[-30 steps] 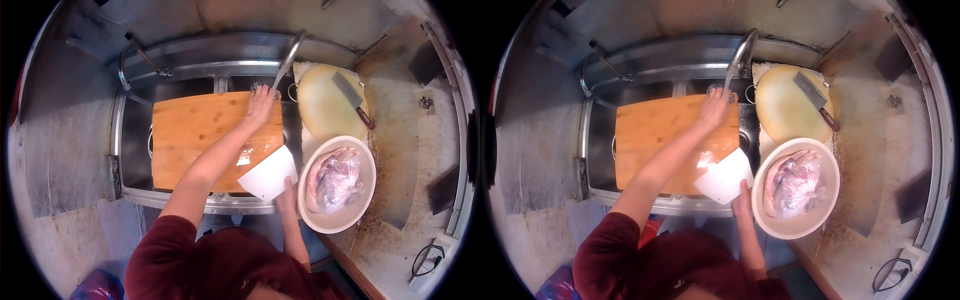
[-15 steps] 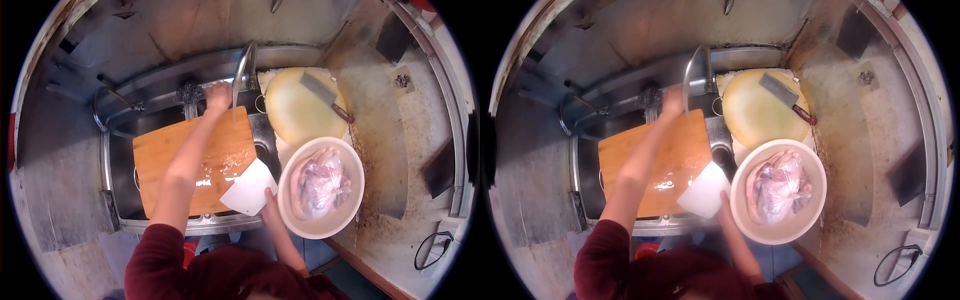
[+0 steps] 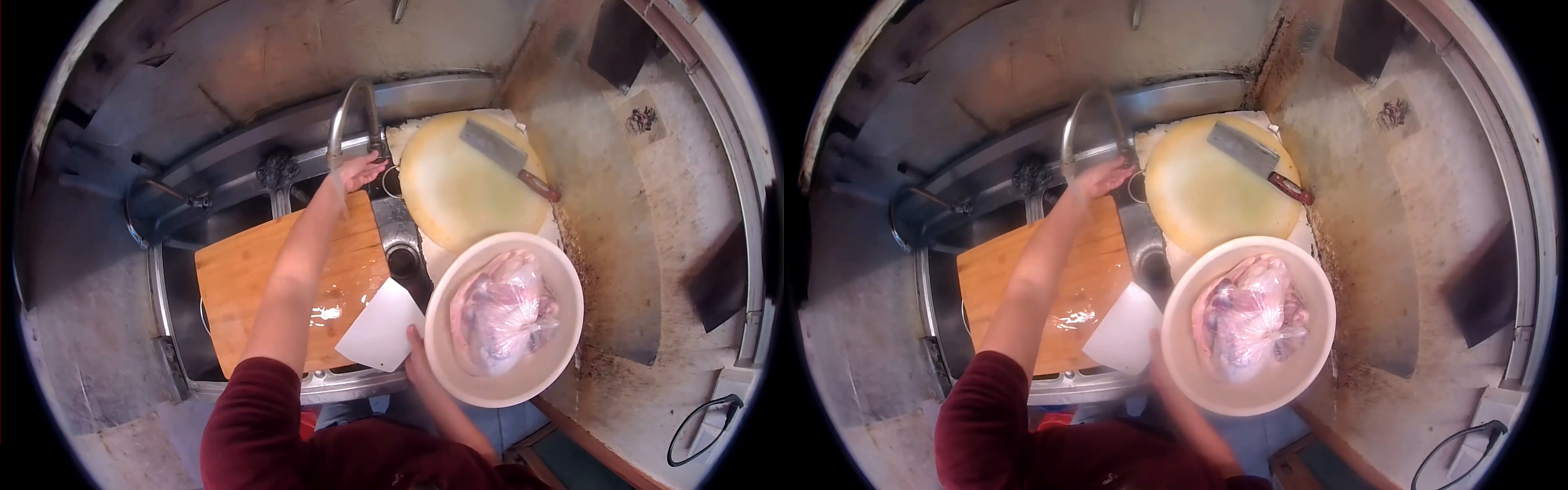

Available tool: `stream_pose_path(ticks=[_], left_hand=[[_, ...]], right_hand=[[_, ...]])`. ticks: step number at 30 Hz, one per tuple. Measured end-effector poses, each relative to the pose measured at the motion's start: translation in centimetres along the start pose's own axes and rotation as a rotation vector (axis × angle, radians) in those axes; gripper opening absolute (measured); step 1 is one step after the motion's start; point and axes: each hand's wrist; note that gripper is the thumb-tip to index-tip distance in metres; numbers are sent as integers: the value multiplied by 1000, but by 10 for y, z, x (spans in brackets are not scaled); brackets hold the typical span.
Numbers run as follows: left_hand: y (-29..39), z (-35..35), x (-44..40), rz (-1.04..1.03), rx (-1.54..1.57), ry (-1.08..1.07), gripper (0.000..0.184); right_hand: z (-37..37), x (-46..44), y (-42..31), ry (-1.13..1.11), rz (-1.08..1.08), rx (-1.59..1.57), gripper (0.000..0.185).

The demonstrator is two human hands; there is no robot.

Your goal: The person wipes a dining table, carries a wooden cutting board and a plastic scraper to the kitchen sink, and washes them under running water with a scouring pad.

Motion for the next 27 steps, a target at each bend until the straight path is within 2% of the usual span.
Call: stream_pose_path(ticks=[6, 7, 11, 14, 16, 17, 19, 20, 21, 22, 23, 24, 27], left_hand=[[6, -27, 2, -152, -421, 423, 22], [7, -33, 6, -139, -492, 503, 25], [7, -28, 27, -131, -538, 345, 39], [6, 6, 75, -516, -733, 515, 36], [-2, 41, 157, -958, -1010, 789, 24], [-8, 66, 197, -957, -1148, 979, 21], [-52, 158, 258, -869, -1083, 1240, 22], [-73, 170, 305, -534, -1149, 1414, 28], [-115, 230, 327, -227, -1231, 1540, 35], [-152, 260, 342, -65, -1190, 1679, 39], [-183, 295, 352, -38, -939, 1444, 41], [-201, 319, 360, -11, -695, 1197, 44], [-195, 278, 377, -129, -500, 1205, 45]], right_hand=[[-7, 2, -8, -2, -38, -6, 47], [-8, 2, -9, -2, -40, -4, 46], [-15, 5, -14, 13, -56, -6, 45], [-22, 7, -17, 30, -65, -22, 44], [-24, 9, -19, -1, -97, -20, 45], [-23, 8, -20, -28, -131, -19, 45], [-23, 9, -18, -55, -142, 2, 48], [-12, 4, -11, -60, -175, -17, 47], [-16, 3, -13, -79, -147, 15, 46], [-18, 4, -15, -92, -117, 47, 46], [24, -19, 19, -120, 27, 140, 44], [12, -15, 11, -105, 6, 75, 44], [3, -21, 7, -61, 7, 15, 44]])
Point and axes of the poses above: each hand's wrist, its own x-axis away from the middle knuckle, its own z-axis out of the back of the hand, y = z × x, and after that the axes turned 5 degrees about z, right-handed
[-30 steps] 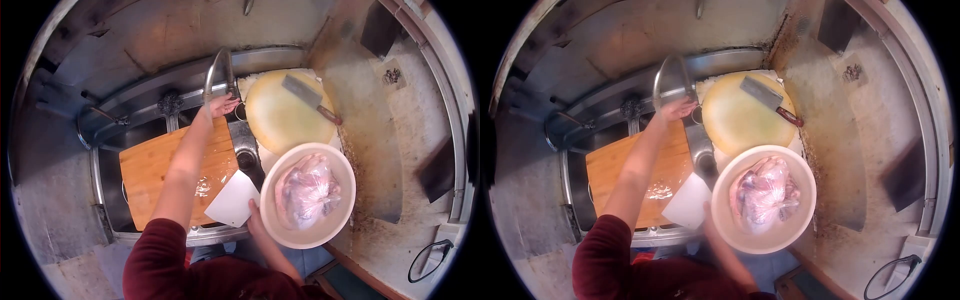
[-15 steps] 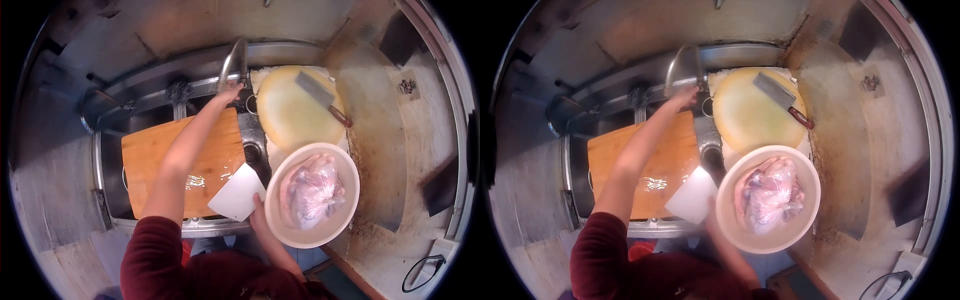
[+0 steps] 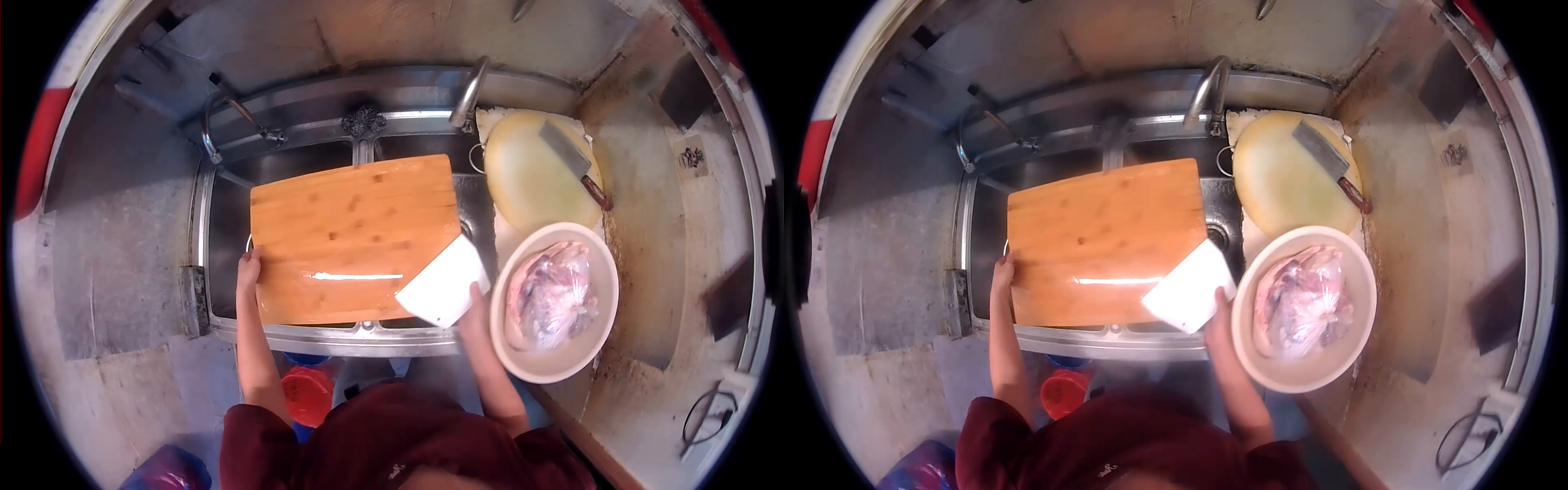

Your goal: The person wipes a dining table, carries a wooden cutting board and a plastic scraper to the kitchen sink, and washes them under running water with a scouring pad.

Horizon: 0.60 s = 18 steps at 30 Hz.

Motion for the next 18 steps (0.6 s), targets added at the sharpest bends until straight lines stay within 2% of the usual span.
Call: stream_pose_path(ticks=[3, 4, 7, 8, 9, 11, 14, 15, 18], left_hand=[[11, 22, 5, -6, -141, -143, 42], [6, 27, 7, -131, -193, 20, 37], [3, 44, 18, -427, -77, 124, 33], [7, 47, 20, -453, -34, 144, 33], [-12, 42, -2, -560, -203, 268, 35], [-37, 26, -35, -445, 20, 239, 33], [-14, 43, -28, 64, 320, -300, 22], [-8, 45, -21, 90, 444, -272, 18], [31, 72, 13, 73, 558, -293, 17]], right_hand=[[-17, -11, -6, 162, -15, -31, 44], [-10, -20, 1, 200, -18, -47, 45], [-5, -33, 14, 219, 17, -25, 43], [-13, -30, 11, 188, 46, -29, 43], [-24, -25, 3, 203, 26, -29, 43], [-24, -27, 0, 174, 41, -14, 43], [-6, -51, 9, 181, 76, 14, 45], [-4, -54, 10, 203, 18, -1, 46], [8, -61, 29, 179, -52, -30, 44]])
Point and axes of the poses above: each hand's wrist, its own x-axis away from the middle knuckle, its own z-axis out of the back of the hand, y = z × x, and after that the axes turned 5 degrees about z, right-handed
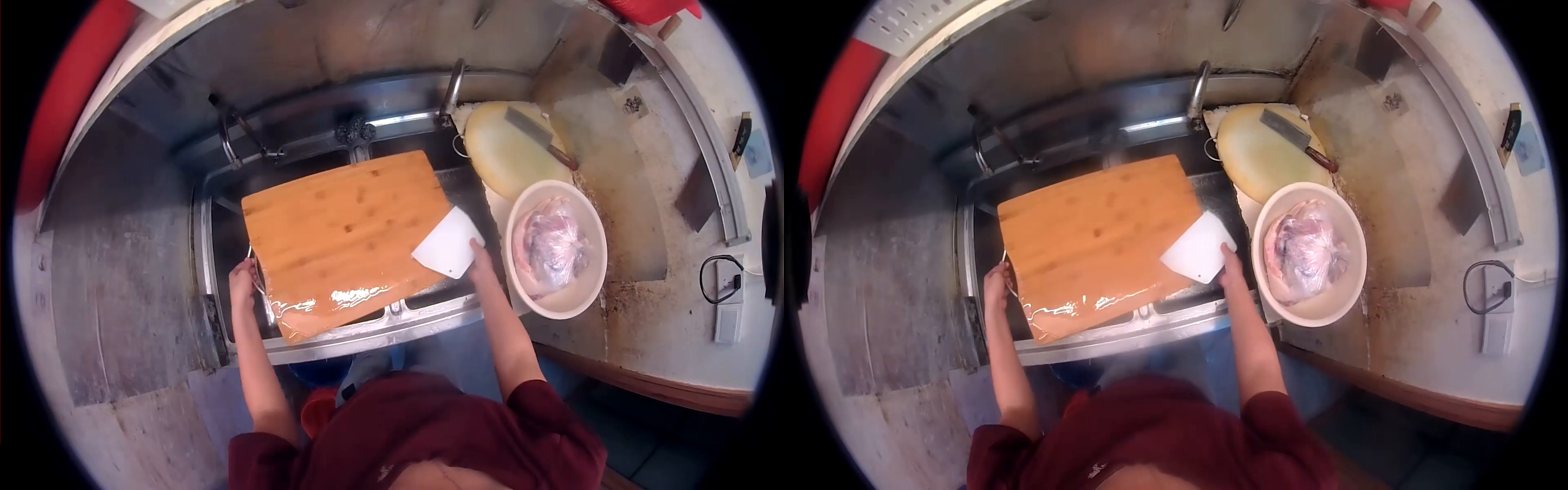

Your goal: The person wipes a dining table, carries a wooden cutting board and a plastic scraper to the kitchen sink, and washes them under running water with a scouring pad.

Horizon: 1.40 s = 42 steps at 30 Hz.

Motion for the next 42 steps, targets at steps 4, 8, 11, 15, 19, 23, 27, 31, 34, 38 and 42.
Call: stream_pose_path(ticks=[4, 8, 11, 15, 19, 23, 27, 31, 34, 38, 42], left_hand=[[51, -5, 40, 21, 208, -193, 17], [115, -44, 115, -97, 176, -316, 22], [148, -82, 151, -190, 210, -469, 27], [187, -138, 202, -243, 245, -557, 31], [223, -167, 222, -242, 337, -826, 32], [265, -175, 259, -195, 465, -978, 36], [283, -169, 289, -301, 300, -925, 34], [290, -158, 292, -216, 328, -757, 30], [293, -146, 296, -243, 173, -645, 27], [276, -132, 325, -353, -49, -424, 26], [267, -106, 339, -451, -242, -509, 24]], right_hand=[[12, -9, 31, -21, -107, -43, 40], [4, 0, 38, 41, -181, -63, 36], [12, -19, 53, 47, -277, -62, 30], [4, -13, 57, 91, -312, 11, 26], [-17, 16, 23, 37, -315, -50, 38], [-28, 28, 16, -154, -119, -311, 48], [-34, 38, 14, 17, -139, -199, 50], [-32, 30, 10, 9, -187, -205, 44], [-31, 32, 13, 19, -153, -75, 43], [-24, 47, 11, -6, -174, -160, 42], [-16, 80, 19, -21, -88, -103, 43]])
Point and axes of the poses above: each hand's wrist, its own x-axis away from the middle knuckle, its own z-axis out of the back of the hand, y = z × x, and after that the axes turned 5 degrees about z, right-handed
